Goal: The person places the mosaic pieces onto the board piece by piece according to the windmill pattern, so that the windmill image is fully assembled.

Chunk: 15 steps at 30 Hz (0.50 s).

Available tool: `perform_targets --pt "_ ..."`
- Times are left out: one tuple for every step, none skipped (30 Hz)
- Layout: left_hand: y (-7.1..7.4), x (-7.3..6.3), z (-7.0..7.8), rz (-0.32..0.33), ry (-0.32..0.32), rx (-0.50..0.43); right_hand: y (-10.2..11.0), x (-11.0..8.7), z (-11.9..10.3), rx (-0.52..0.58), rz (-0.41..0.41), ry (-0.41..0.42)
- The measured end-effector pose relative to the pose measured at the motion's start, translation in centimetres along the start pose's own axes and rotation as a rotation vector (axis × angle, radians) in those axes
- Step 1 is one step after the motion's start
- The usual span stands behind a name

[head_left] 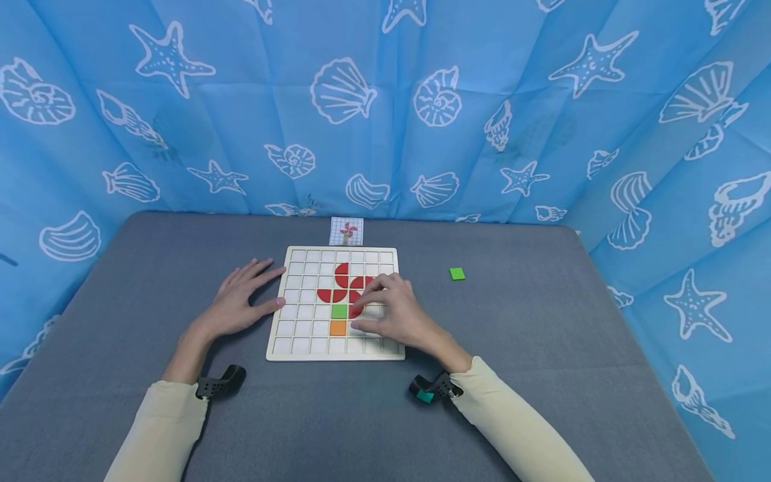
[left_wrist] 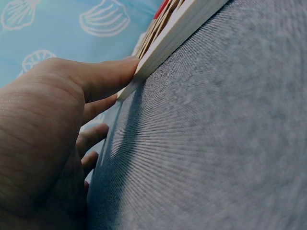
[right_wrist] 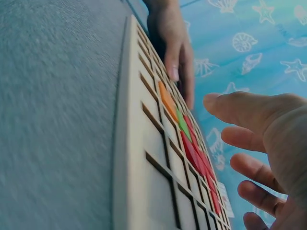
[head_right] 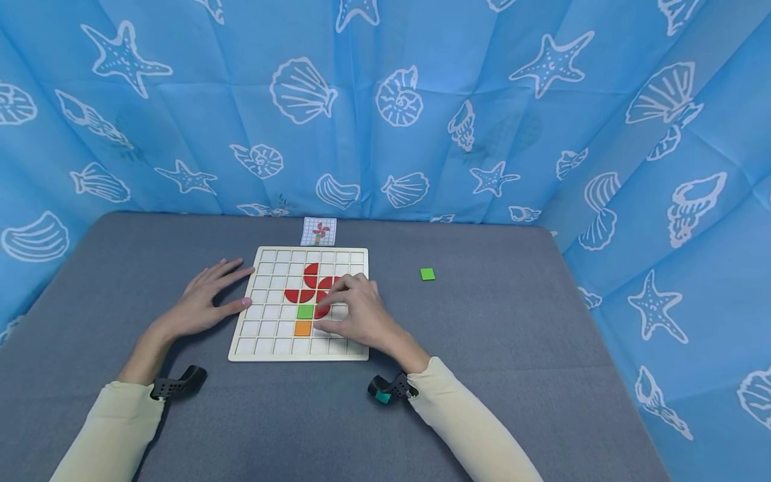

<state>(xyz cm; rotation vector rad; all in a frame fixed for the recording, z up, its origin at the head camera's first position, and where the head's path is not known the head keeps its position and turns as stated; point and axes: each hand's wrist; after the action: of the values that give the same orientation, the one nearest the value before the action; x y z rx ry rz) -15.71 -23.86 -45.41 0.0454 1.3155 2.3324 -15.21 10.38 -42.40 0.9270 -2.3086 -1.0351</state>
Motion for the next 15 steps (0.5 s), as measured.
perform_targets --pt "0.0 0.0 0.0 0.000 0.001 0.001 0.2 -0.1 0.1 0.006 0.008 -0.004" --pt "-0.1 0.0 -0.1 0.000 0.002 0.002 0.4 -0.2 0.2 0.009 0.017 -0.007" --pt "-0.1 0.0 -0.1 0.001 0.002 0.001 0.6 -0.4 0.3 0.014 0.025 -0.014" --pt "-0.1 0.0 -0.1 0.000 0.001 0.001 0.8 -0.5 0.4 0.020 0.034 -0.021" --pt "-0.1 0.0 -0.1 0.001 0.000 0.000 1.0 -0.6 0.5 0.023 0.043 -0.029" --pt "-0.1 0.0 -0.1 0.001 0.000 0.001 1.2 -0.7 0.6 0.027 0.049 -0.037" --pt "-0.1 0.0 -0.1 0.001 0.000 0.002 1.3 -0.8 0.7 0.031 0.054 -0.046" --pt "-0.1 0.0 -0.1 0.001 0.001 0.002 1.5 -0.9 0.8 0.036 0.058 -0.054" --pt "-0.1 0.0 -0.1 0.001 0.000 0.003 1.6 -1.0 0.9 0.038 0.063 -0.063" --pt "-0.1 0.0 -0.1 0.001 -0.001 0.003 1.8 -1.1 1.1 0.039 0.068 -0.072" --pt "-0.1 0.0 -0.1 0.001 0.000 0.005 1.9 -1.2 1.2 0.039 0.071 -0.081" --pt "-0.1 0.0 -0.1 0.002 -0.001 0.005 2.1 -1.2 1.3 0.038 0.074 -0.091" --pt "-0.1 0.0 -0.1 0.002 -0.002 0.005 2.2 -1.3 1.4 0.036 0.078 -0.100" --pt "-0.1 0.0 0.0 0.002 -0.002 0.004 2.4 -1.3 1.5 0.033 0.083 -0.108" --pt "-0.1 0.0 0.0 0.002 -0.003 0.003 2.6 -1.4 1.6 0.029 0.089 -0.116"
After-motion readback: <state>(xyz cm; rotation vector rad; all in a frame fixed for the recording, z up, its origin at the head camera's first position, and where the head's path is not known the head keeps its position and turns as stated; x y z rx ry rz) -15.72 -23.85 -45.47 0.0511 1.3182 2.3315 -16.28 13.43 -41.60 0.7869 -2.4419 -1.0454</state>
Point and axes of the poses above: each hand's wrist, its own x-axis towards the middle knuckle, its own y-axis out of the back of the hand, z = x × y, and after that the axes turned 13 degrees about -z, right-handed
